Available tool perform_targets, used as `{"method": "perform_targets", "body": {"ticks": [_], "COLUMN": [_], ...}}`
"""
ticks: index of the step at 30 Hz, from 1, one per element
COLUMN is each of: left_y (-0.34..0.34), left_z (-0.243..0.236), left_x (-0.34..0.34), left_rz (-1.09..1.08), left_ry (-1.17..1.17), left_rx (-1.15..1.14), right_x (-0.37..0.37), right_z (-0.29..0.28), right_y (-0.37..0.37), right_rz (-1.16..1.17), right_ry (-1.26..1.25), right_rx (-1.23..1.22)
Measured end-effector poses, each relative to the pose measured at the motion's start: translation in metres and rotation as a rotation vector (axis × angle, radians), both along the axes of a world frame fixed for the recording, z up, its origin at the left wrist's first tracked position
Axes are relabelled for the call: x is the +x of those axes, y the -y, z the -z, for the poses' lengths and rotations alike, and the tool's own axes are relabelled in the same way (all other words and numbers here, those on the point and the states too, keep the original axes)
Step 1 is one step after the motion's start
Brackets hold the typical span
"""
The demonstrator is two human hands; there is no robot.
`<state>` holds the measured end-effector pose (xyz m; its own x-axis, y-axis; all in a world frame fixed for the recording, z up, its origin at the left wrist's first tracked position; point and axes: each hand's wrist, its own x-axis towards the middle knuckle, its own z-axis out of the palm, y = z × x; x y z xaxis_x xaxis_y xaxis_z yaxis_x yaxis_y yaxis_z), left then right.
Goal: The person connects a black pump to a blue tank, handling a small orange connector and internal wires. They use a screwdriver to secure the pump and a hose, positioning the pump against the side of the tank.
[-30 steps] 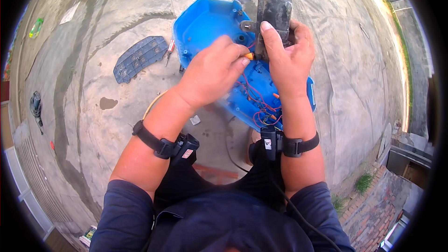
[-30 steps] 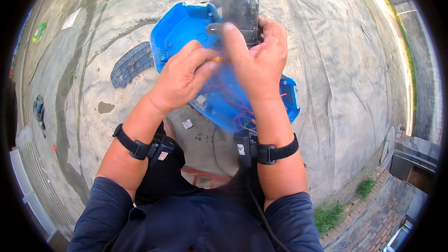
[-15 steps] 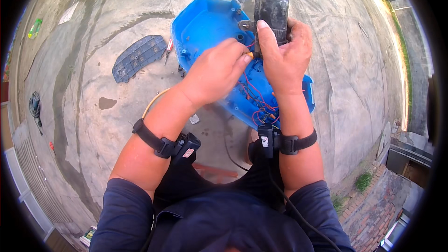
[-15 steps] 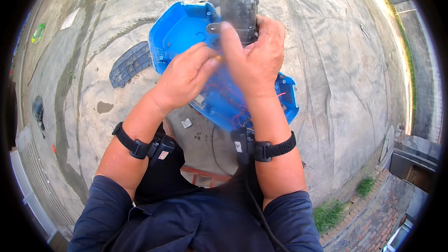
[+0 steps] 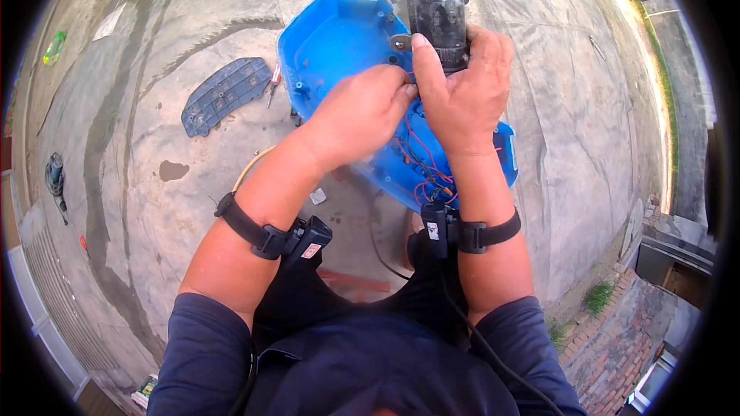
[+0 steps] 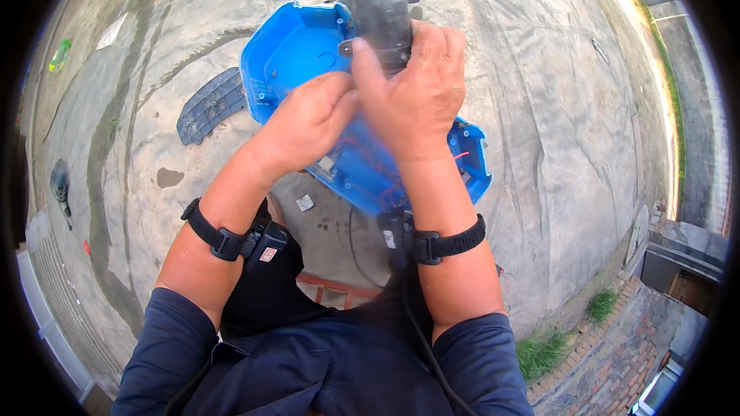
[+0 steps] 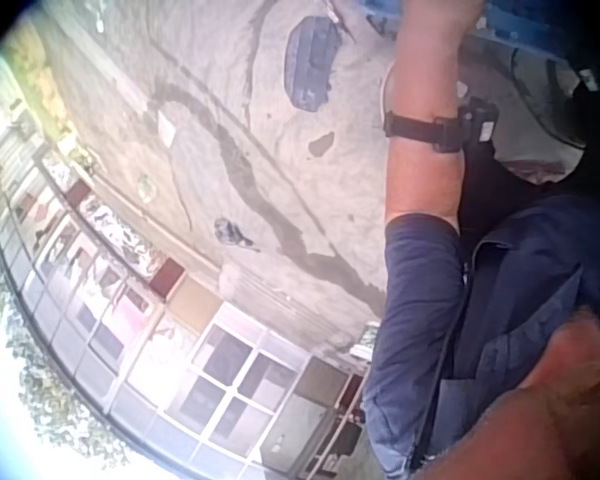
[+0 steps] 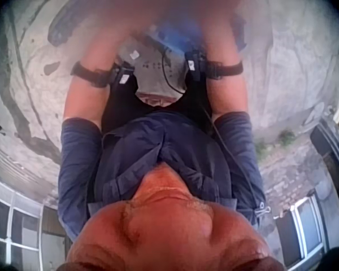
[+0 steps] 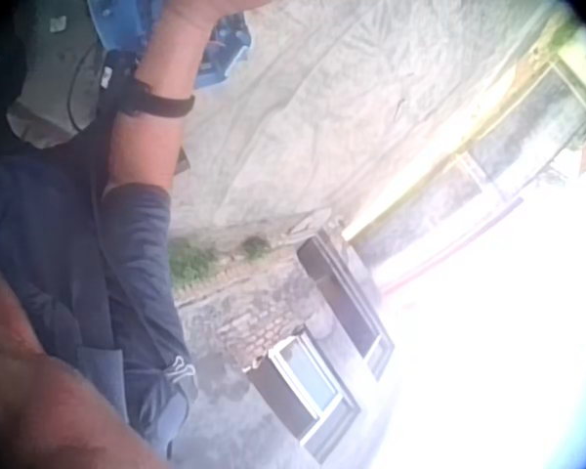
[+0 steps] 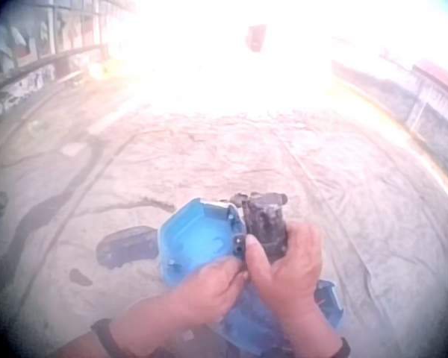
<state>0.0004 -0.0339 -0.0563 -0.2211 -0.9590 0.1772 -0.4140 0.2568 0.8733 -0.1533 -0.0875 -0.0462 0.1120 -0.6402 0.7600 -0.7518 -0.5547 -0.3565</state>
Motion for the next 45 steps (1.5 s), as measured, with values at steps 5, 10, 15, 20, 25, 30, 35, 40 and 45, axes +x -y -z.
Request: {"method": "perform_targets", "body": {"ticks": [5, 10, 15, 20, 25, 30, 35, 40, 45], "left_y": [-0.003, -0.006, -0.011, -0.008, -0.007, -0.005, -0.006, -0.004, 0.0], "left_z": [-0.001, 0.003, -0.001, 0.0, 0.006, 0.007, 0.01, 0.009, 0.009], "left_x": [-0.002, -0.004, 0.004, 0.005, 0.005, 0.0, -0.001, -0.001, 0.001], "left_rz": [-0.038, -0.08, -0.044, 0.022, 0.018, 0.006, -0.001, 0.003, 0.012], "left_ry": [0.188, 0.042, 0.179, 0.208, 0.204, 0.21, 0.182, 0.202, 0.218], "left_rx": [-0.058, -0.137, 0.003, 0.021, -0.026, -0.046, -0.083, -0.087, -0.076], "right_x": [0.002, -0.003, -0.009, -0.009, -0.006, -0.006, -0.006, -0.006, -0.004], "right_z": [0.001, -0.003, -0.002, -0.003, 0.0, 0.001, 0.004, 0.002, 0.0], "right_y": [0.001, 0.001, 0.003, 0.004, 0.003, 0.004, 0.006, 0.006, 0.006], "right_rz": [-0.007, -0.016, 0.01, 0.001, -0.012, -0.02, -0.028, -0.04, -0.059], "right_ry": [-0.017, 0.082, 0.068, 0.042, 0.027, 0.027, 0.007, -0.013, 0.013], "right_rx": [-0.021, 0.079, 0.098, 0.079, 0.076, 0.049, 0.047, 0.058, 0.093]}}
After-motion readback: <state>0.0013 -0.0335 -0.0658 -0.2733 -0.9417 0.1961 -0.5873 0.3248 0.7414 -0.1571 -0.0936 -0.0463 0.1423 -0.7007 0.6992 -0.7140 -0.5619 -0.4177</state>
